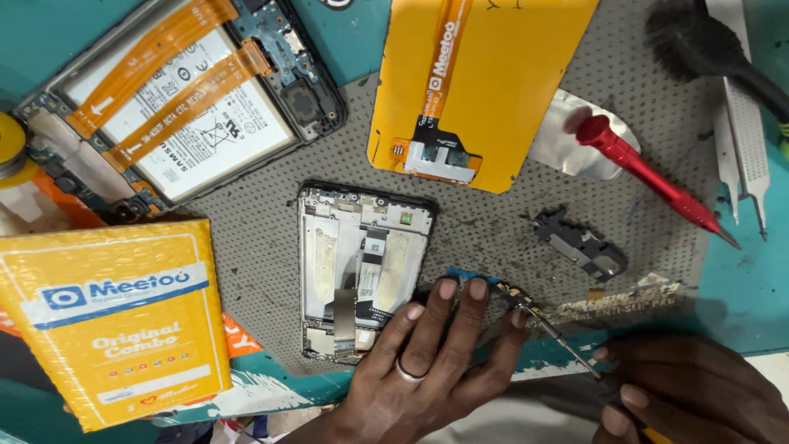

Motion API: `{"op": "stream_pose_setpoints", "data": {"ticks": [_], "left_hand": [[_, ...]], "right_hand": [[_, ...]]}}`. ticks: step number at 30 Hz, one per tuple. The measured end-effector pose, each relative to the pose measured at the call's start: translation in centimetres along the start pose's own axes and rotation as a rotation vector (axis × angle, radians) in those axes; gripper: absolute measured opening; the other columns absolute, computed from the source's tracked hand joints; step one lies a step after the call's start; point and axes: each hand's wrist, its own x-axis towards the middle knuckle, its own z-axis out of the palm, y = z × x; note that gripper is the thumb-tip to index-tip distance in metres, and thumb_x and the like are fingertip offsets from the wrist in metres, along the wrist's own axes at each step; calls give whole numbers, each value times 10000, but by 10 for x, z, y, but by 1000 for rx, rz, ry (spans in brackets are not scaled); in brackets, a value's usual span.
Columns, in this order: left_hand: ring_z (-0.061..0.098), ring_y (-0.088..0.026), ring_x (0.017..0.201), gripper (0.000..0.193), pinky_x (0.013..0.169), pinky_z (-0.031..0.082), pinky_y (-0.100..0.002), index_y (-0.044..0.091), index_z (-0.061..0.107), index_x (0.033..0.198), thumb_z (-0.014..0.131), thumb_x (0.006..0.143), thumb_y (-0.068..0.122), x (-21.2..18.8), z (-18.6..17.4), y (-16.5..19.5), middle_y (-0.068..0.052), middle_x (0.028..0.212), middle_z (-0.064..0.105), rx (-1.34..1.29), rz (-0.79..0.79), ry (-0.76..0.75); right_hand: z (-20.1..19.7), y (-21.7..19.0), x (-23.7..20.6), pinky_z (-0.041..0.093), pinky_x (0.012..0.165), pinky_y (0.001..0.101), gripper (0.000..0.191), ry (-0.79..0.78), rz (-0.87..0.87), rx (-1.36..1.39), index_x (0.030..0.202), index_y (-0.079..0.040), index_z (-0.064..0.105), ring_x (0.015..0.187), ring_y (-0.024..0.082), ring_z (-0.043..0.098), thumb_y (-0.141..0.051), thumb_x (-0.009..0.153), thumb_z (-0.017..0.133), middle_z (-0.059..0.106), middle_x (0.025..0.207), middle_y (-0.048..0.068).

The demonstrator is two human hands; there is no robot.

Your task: The person repairs a disassembled smartphone on a workbench. They use a red screwdriver to work on the phone's frame, apply liquid from a brown bottle onto a small component, brush the part, and then hold and work on a small flex component with a screwdriver-like tool over the mat.

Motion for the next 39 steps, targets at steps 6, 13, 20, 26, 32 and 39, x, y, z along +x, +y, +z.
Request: {"op": "stream_pose_setpoints", "data": {"ticks": [6,13,20,26,32,39], "left_hand": [[476,-281,1462,320,1254,291,-423,304,556,1512,484,1203,351,-1,-2,0,-106,1532,553,-2,16,-32],[480,-282,1462,304,1252,306,-413,292,557,1507,493,1212,330,-1,1,0,-104,1538,549,9,7,3],[483,-278,1458,304,1256,295,-414,291,563,1502,481,1213,340,-1,1,1,-107,1535,558,9,9,5],[475,-278,1462,300,1267,277,-419,299,566,1494,478,1213,352,-1,1,2,-105,1537,557,-3,3,8],[464,-280,1474,292,1274,267,-421,316,567,1486,473,1217,380,-3,2,5,-106,1543,547,-26,-10,-15],[468,-280,1467,310,1265,278,-420,319,565,1491,461,1204,375,-3,0,5,-113,1549,542,-25,-6,-21]], "right_hand": [[-1,-1,-4,649,784,454,287,0,26,-29,1009,-108,605,898,314,778,-226,830,797,735,878,118],[-1,0,-2,640,785,454,293,-2,21,-20,1004,-86,610,901,312,775,-226,827,797,737,898,132],[0,-7,3,644,773,454,272,32,23,-34,984,-94,607,881,316,773,-216,825,791,727,863,132],[-1,-7,7,645,779,462,265,33,26,-18,983,-75,602,873,309,774,-195,826,779,723,848,139],[-2,-3,1,650,779,459,261,36,-3,-12,977,-83,605,874,314,774,-196,827,786,722,837,112],[-5,2,-5,647,788,478,276,2,-13,4,989,-81,603,882,319,773,-208,828,787,726,846,119]]}}
